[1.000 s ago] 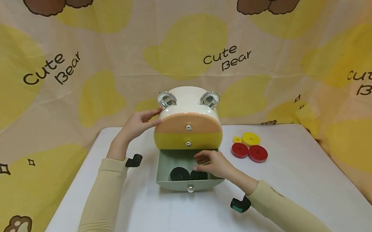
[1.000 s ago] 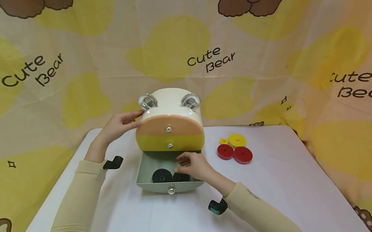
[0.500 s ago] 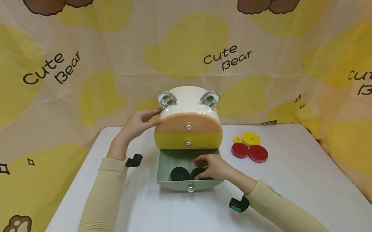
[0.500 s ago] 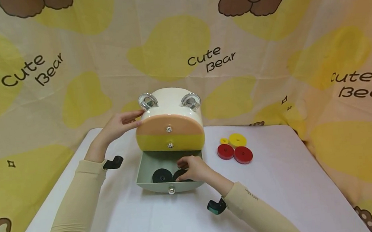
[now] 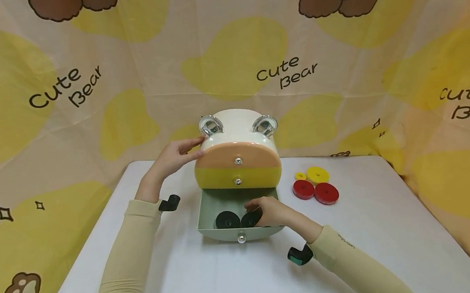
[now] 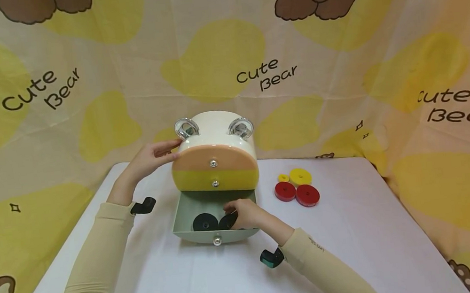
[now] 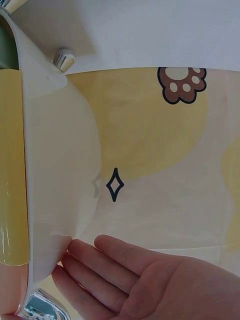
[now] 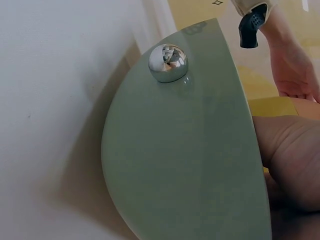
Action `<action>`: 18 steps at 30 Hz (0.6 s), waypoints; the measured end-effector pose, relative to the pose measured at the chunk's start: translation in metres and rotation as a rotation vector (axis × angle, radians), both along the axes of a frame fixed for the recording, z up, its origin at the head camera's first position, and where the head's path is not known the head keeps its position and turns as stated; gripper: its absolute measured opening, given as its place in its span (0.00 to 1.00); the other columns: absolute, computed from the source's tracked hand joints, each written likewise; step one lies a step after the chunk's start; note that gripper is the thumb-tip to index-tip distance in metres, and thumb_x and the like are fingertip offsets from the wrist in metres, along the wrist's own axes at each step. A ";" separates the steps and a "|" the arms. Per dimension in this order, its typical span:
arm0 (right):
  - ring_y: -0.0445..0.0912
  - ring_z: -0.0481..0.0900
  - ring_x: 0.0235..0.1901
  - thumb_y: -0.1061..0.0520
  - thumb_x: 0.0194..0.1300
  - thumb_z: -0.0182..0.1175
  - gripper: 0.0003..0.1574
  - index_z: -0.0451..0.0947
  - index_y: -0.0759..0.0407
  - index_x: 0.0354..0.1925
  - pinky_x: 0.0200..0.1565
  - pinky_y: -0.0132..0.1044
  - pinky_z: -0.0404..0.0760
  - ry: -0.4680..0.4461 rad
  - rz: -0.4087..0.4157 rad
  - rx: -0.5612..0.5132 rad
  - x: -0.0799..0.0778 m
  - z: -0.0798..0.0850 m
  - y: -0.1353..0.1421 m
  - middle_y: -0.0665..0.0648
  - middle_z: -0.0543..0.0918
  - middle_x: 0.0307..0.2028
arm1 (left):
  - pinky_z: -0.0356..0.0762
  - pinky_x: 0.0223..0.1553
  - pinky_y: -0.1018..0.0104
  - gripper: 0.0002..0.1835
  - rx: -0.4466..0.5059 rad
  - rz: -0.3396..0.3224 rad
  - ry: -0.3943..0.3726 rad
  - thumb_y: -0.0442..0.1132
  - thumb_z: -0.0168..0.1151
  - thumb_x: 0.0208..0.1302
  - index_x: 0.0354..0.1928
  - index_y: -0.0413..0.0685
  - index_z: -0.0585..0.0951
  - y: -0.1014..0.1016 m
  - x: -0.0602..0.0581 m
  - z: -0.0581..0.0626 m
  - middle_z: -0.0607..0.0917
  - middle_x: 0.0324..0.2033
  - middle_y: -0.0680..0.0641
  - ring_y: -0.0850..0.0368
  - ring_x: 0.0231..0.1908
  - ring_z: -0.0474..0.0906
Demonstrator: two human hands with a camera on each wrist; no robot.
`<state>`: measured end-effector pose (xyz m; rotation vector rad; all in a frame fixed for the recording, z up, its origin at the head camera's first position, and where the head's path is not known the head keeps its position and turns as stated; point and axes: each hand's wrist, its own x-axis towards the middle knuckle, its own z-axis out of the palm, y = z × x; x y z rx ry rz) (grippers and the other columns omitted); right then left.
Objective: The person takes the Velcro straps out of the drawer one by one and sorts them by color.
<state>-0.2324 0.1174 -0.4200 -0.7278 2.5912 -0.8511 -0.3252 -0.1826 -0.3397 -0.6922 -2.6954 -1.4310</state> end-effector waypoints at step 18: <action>0.52 0.78 0.48 0.65 0.49 0.71 0.31 0.78 0.63 0.54 0.55 0.49 0.77 0.085 0.072 0.027 -0.004 -0.007 -0.005 0.60 0.83 0.50 | 0.64 0.66 0.50 0.33 -0.012 0.000 0.000 0.61 0.65 0.55 0.63 0.62 0.74 0.000 0.001 0.001 0.74 0.63 0.55 0.51 0.67 0.65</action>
